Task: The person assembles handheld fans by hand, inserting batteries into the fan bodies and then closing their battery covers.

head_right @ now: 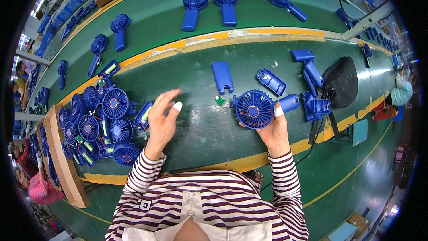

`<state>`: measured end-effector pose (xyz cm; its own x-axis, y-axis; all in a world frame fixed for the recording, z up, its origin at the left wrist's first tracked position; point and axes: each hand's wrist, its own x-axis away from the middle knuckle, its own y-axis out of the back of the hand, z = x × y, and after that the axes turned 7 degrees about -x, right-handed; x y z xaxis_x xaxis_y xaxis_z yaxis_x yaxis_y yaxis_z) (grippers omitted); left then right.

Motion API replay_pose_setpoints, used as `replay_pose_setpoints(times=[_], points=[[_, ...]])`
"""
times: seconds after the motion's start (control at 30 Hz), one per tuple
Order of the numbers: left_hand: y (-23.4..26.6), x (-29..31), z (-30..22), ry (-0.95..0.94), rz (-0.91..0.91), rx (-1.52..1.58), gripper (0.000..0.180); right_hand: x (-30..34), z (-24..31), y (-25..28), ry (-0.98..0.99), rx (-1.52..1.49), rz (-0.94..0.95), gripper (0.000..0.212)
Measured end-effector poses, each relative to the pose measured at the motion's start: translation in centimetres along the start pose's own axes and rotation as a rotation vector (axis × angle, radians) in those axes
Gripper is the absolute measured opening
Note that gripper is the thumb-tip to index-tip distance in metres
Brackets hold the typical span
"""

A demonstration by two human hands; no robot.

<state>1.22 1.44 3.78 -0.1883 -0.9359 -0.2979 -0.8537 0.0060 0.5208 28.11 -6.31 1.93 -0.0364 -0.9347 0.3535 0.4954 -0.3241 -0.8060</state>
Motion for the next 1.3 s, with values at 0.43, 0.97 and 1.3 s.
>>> replay_pose_setpoints(times=[0.43,0.97,1.3], points=[[-8.8,-6.7,0.0,-0.662,0.55,-0.51,0.055,2.4,1.8,1.9,0.548,0.507,0.148,0.043],[-3.7,2.1,0.2,0.648,0.633,1.246,0.034,-1.3,3.3,-1.0,0.865,0.76,0.043,0.052],[0.4,3.1,1.0,0.911,0.277,1.217,0.019,-4.7,-3.0,-11.3,0.46,0.739,0.234,0.033]])
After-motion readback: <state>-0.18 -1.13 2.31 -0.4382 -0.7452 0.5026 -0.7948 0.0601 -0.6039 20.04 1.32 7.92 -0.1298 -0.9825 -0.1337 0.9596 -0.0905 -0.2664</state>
